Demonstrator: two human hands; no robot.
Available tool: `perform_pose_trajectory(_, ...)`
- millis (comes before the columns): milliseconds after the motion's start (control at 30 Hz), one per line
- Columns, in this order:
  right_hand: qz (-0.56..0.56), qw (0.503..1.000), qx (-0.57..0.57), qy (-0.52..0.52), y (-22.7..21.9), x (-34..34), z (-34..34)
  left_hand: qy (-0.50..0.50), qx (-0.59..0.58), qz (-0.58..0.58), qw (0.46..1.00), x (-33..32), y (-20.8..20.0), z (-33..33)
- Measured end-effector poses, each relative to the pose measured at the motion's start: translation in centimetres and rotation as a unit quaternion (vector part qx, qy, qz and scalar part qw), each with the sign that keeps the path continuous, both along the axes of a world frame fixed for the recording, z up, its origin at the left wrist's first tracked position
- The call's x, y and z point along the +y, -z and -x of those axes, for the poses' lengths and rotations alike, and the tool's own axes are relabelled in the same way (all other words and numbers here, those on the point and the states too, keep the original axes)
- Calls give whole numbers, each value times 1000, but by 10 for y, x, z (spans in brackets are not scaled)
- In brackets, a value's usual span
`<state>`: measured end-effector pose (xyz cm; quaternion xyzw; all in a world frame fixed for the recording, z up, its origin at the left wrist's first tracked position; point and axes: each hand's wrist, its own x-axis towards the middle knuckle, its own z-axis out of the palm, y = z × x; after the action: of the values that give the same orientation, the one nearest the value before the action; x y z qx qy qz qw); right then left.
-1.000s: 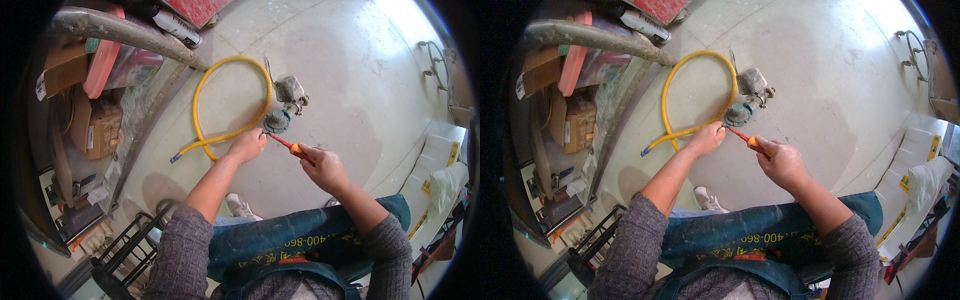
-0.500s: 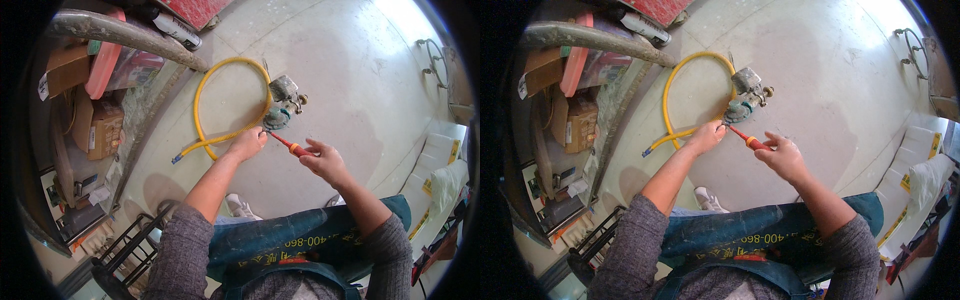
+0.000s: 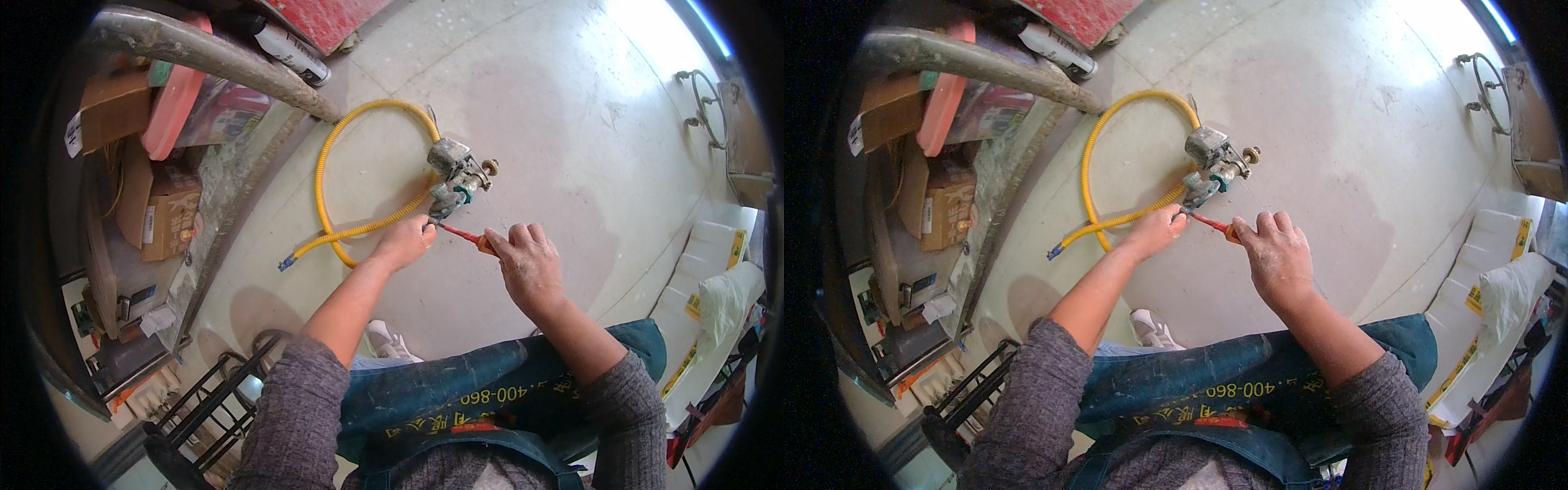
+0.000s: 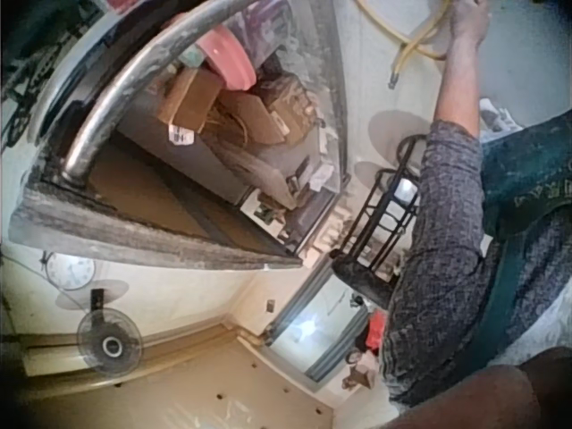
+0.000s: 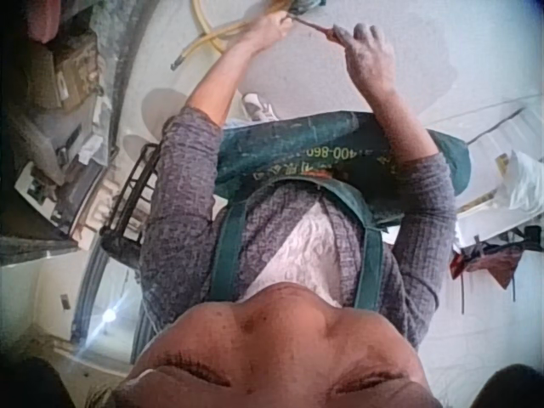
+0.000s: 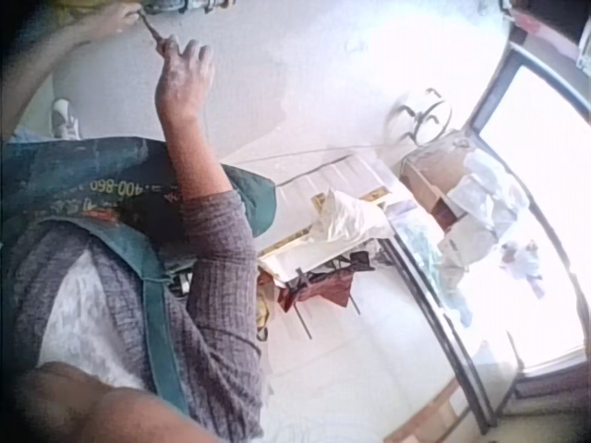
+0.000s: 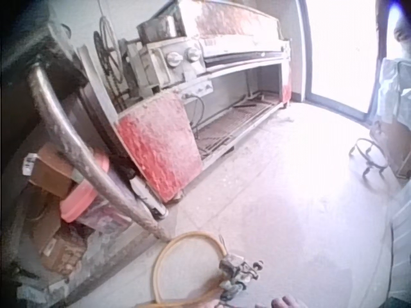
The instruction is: The person uses a screwdriver to loosen and tighten a fitting on a pneumatic tool connected to a yellow hose. They detach the hose, reattach it, and continue adjusting the fitting while holding the tool.
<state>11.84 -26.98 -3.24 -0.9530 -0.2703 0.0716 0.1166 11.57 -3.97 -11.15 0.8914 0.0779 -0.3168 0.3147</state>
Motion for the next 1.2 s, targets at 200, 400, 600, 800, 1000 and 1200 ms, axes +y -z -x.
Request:
perform_pose_trajectory(200, 86, 915, 382, 98, -11, 6, -10, -21, 26, 22, 999, -1, -3, 1)
perform_pose_trajectory(400, -31, 914, 390, 108, -8, 8, -4, -26, 23, 10, 999, 0, -2, 5)
perform_pose_trajectory(600, -25, 999, 19, 14, -1, -1, 3, -12, 11, 9, 1000, 0, -4, 4)
perform_pose_trajectory(800, 67, 959, 258, 96, -13, 5, -2, -4, 23, 4, 1000, -1, -3, 4)
perform_pose_trajectory(1000, 0, 957, 274, 97, -14, 12, 2, 0, 23, 6, 1000, 0, 0, 6)
perform_pose_trajectory(1200, -41, 994, 102, -10, -6, 4, 8, -6, 47, 4, 999, 0, -3, 5)
